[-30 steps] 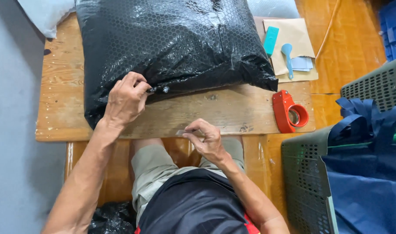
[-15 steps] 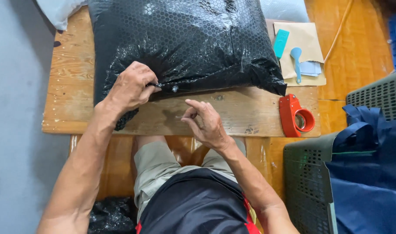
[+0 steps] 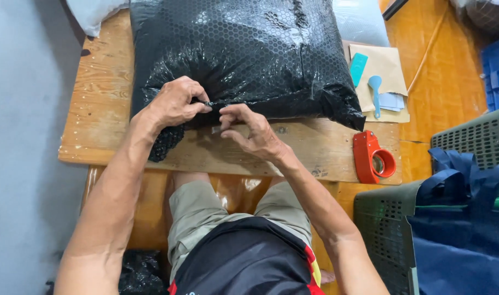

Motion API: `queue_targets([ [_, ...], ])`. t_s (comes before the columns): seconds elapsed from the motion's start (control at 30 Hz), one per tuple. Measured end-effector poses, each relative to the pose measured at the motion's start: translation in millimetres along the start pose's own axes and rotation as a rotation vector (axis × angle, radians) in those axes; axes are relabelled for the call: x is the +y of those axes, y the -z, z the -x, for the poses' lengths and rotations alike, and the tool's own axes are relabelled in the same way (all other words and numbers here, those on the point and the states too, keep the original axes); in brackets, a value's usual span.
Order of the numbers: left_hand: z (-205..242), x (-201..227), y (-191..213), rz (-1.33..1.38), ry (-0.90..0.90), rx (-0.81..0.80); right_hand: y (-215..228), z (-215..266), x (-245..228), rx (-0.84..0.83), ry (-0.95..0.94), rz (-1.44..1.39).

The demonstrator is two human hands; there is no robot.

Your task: The person seals a large black bubble mailer on a wooden table. They fold the edges of the mailer and apply clear adhesive tape to secure the seams using a red tape dispenser.

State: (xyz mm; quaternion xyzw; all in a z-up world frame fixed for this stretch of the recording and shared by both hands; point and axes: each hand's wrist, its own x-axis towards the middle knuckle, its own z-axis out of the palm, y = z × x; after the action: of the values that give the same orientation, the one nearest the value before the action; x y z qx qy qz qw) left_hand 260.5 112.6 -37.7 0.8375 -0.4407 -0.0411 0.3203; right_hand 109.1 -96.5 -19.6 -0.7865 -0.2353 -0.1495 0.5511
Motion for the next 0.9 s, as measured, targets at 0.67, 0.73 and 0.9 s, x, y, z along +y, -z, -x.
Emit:
queue_targets([
  [0.67, 9.0, 15.0, -9.1, -0.11, -0.014, 0.077, 24.7, -39.1, 45.5, 0.207, -0.113, -0.555],
  [0.73, 9.3, 13.3, -10.9, -0.109, -0.028, 0.075, 25.0, -35.7, 35.9, 0.225, -0.106, -0.533],
  [0.9, 17.1, 11.7, -12.4, -0.047, -0.066, 0.094, 16.9, -30.0, 13.4, 0.119, 0.284, 0.322],
])
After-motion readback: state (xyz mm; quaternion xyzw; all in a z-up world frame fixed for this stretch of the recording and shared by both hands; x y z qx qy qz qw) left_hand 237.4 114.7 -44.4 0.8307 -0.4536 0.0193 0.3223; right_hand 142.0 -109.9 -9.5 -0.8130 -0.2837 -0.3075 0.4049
